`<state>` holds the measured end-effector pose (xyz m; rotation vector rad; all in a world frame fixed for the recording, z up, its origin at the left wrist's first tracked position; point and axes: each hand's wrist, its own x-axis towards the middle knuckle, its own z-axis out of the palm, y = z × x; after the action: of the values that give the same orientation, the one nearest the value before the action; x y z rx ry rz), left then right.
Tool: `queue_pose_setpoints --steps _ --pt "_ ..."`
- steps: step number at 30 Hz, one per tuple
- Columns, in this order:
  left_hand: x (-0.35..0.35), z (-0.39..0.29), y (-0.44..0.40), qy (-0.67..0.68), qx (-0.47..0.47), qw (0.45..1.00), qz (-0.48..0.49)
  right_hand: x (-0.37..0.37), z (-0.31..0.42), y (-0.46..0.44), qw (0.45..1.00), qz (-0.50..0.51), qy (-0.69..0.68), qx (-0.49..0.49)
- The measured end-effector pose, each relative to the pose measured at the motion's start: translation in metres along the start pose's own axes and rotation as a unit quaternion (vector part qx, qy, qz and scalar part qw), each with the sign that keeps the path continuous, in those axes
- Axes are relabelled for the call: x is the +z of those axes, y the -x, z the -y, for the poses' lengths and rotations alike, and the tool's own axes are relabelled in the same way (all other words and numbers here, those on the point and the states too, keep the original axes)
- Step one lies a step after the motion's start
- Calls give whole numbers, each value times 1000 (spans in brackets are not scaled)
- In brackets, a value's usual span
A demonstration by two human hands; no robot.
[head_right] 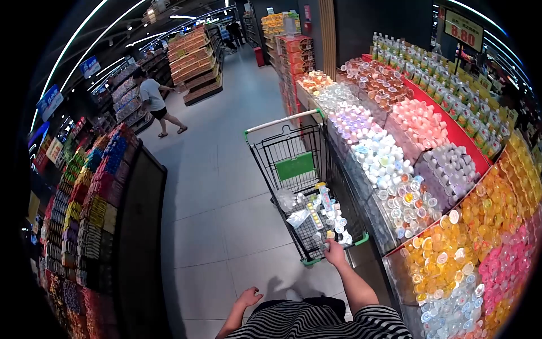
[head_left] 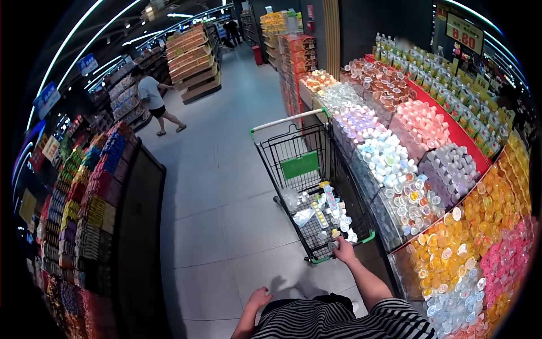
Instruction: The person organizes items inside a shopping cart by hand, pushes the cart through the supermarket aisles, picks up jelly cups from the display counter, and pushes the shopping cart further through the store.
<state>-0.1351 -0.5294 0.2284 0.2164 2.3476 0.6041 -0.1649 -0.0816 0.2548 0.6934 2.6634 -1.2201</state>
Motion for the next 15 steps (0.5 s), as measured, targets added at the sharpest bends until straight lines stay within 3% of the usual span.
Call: queue_pose_setpoints --steps 2,4,10,12,15 --pt "-12 55 8 57 -68 996 18 38 -16 -25 995 -72 25 -65" --pt "-26 90 24 102 -106 989 -9 65 -23 -45 994 -34 65 -80" --pt "-28 171 15 230 -192 954 -29 138 -45 -77 989 56 68 120" --pt "-23 200 -19 208 -106 972 21 141 -33 -77 987 78 74 122" --pt "-55 191 -60 281 -71 956 39 145 -25 -88 946 74 -108 296"
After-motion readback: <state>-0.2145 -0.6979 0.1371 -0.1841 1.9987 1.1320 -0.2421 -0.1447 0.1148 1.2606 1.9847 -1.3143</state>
